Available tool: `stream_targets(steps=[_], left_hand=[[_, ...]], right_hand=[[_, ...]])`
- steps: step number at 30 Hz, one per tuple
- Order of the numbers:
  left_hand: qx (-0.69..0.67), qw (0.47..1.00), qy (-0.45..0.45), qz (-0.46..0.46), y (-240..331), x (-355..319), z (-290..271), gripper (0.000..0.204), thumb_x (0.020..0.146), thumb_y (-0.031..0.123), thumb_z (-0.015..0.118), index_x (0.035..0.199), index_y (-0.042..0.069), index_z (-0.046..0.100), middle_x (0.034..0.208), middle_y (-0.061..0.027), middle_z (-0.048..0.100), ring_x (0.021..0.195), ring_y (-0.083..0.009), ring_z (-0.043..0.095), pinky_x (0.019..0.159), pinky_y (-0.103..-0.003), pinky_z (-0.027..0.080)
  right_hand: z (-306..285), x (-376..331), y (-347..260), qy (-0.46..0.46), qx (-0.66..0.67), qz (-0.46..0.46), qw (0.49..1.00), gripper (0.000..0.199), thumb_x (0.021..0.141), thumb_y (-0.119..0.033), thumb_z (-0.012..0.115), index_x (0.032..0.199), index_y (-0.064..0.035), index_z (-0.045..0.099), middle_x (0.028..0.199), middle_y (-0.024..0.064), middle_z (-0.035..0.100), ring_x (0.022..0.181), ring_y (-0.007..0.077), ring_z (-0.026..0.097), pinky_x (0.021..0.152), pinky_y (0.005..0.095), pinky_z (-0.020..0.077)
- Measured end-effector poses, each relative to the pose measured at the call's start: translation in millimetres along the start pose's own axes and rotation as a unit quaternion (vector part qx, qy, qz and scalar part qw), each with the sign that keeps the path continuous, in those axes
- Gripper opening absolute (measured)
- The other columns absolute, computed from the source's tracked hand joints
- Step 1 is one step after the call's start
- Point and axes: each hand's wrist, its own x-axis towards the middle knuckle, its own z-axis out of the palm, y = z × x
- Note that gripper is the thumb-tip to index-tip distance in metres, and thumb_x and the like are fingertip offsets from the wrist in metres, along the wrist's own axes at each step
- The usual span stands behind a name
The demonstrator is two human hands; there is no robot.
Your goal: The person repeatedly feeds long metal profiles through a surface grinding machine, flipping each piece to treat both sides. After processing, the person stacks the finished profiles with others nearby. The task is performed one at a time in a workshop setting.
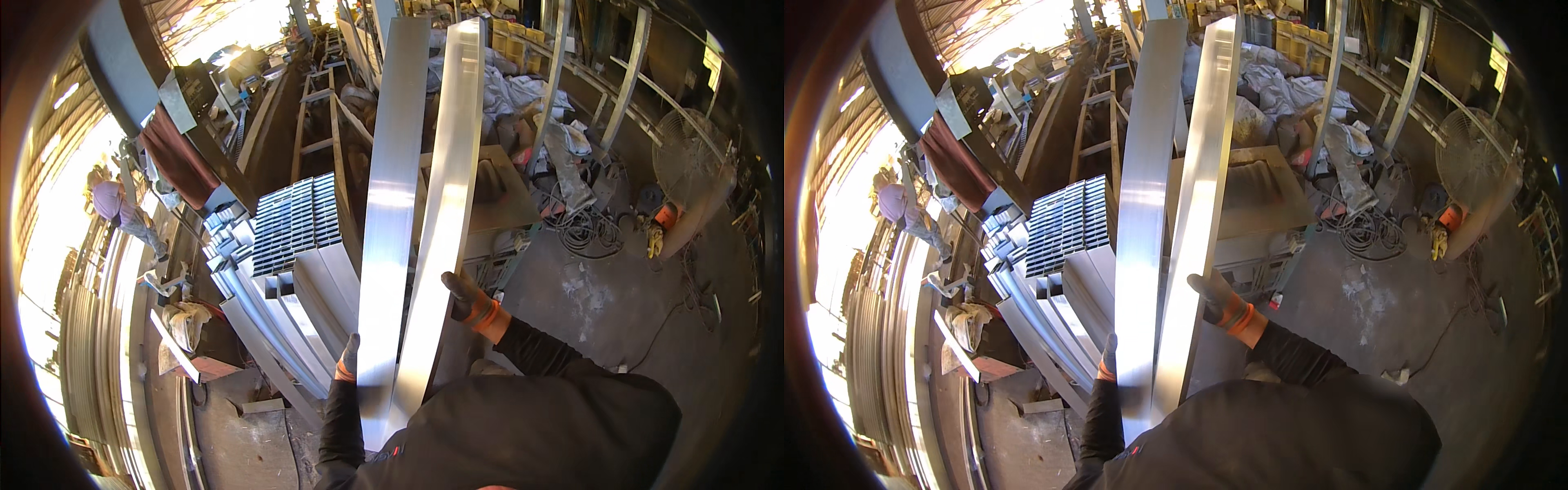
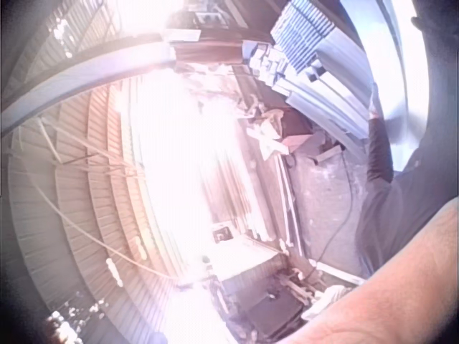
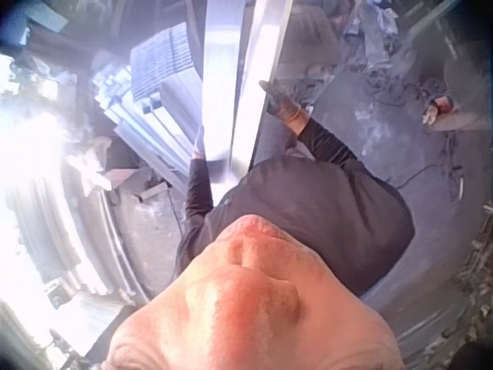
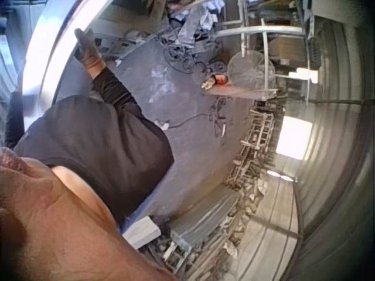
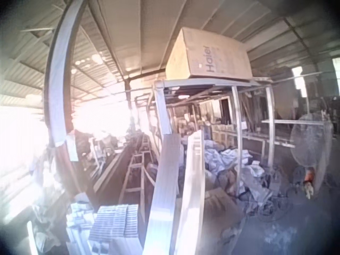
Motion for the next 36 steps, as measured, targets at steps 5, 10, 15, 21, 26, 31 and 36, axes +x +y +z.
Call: stream_targets(steps=[5, 10, 15, 21, 26, 31, 36], left_hand=[[0.064, 0.996, 0.055, -0.014, 0, 7, -15, 0.095, 0.106, 0.077, 0.067, 0.163, 0.001, 0.06, 0.152, -0.0135, 0.073, 0.134, -0.0283, 0.072, 0.115, -0.043, 0.058], [0.07, 0.996, 0.061, -0.006, -5, -4, -28, 0.09, 0.107, 0.075, 0.068, 0.156, 0.0, 0.066, 0.143, -0.0138, 0.078, 0.125, -0.0284, 0.077, 0.109, -0.043, 0.062], [0.06, 0.996, 0.064, 0.002, -6, -20, -12, 0.08, 0.102, 0.075, 0.074, 0.132, 0.001, 0.076, 0.112, -0.0144, 0.082, 0.094, -0.0301, 0.079, 0.083, -0.046, 0.064], [-0.196, 0.968, -0.084, -0.129, -17, -27, 21, 0.054, 0.11, 0.059, 0.07, 0.101, 0.006, 0.074, 0.081, -0.0085, 0.069, 0.069, -0.0293, 0.065, 0.061, -0.043, 0.051], [-0.258, 0.936, -0.209, -0.118, -44, -39, 56, 0.035, 0.114, 0.037, 0.064, 0.112, 0.004, 0.076, 0.103, -0.0098, 0.076, 0.098, -0.0255, 0.072, 0.087, -0.039, 0.059], [-0.295, 0.928, -0.195, -0.118, -53, -55, 78, 0.035, 0.114, 0.036, 0.064, 0.116, 0.003, 0.077, 0.107, -0.0109, 0.077, 0.101, -0.0264, 0.073, 0.091, -0.04, 0.06], [-0.286, 0.948, -0.113, -0.08, -48, -86, 76, 0.035, 0.115, 0.035, 0.063, 0.12, 0.003, 0.077, 0.11, -0.012, 0.078, 0.104, -0.0273, 0.074, 0.095, -0.041, 0.06]], right_hand=[[-2, -16, -17, -0.023, 0.081, 0.082, 0.993, 0.059, 0.116, -0.031, 0.067, 0.167, -0.0058, 0.049, 0.141, 0.0071, 0.068, 0.125, 0.0173, 0.068, 0.104, 0.0391, 0.0606], [-5, -24, -14, -0.05, 0.173, 0.098, 0.979, 0.069, 0.112, -0.032, 0.074, 0.17, -0.008, 0.046, 0.151, 0.0131, 0.067, 0.137, 0.0281, 0.07, 0.113, 0.0474, 0.0622], [-2, -20, -9, -0.118, 0.239, 0.078, 0.961, 0.075, 0.108, -0.033, 0.08, 0.17, -0.0076, 0.047, 0.158, 0.0156, 0.064, 0.141, 0.0311, 0.069, 0.116, 0.0503, 0.0618], [53, -5, -18, 0.012, 0.021, 0.003, 1.0, 0.057, 0.102, -0.009, 0.084, 0.155, 0.0009, 0.062, 0.14, 0.0173, 0.077, 0.121, 0.0275, 0.08, 0.107, 0.0421, 0.067], [101, -8, -9, 0.123, -0.052, -0.051, 0.99, 0.079, 0.091, -0.008, 0.096, 0.159, -0.0029, 0.056, 0.12, 0.0067, 0.073, 0.101, 0.0139, 0.071, 0.089, 0.0301, 0.065], [101, -8, -15, 0.165, -0.046, 0.102, 0.98, 0.068, 0.096, -0.002, 0.09, 0.156, -0.0032, 0.058, 0.134, 0.0156, 0.077, 0.101, 0.0252, 0.083, 0.091, 0.0406, 0.0733], [105, -12, -29, 0.147, -0.04, 0.049, 0.987, 0.055, 0.096, -0.007, 0.092, 0.144, -0.0021, 0.066, 0.127, 0.0142, 0.079, 0.104, 0.0267, 0.085, 0.084, 0.0423, 0.0748]])
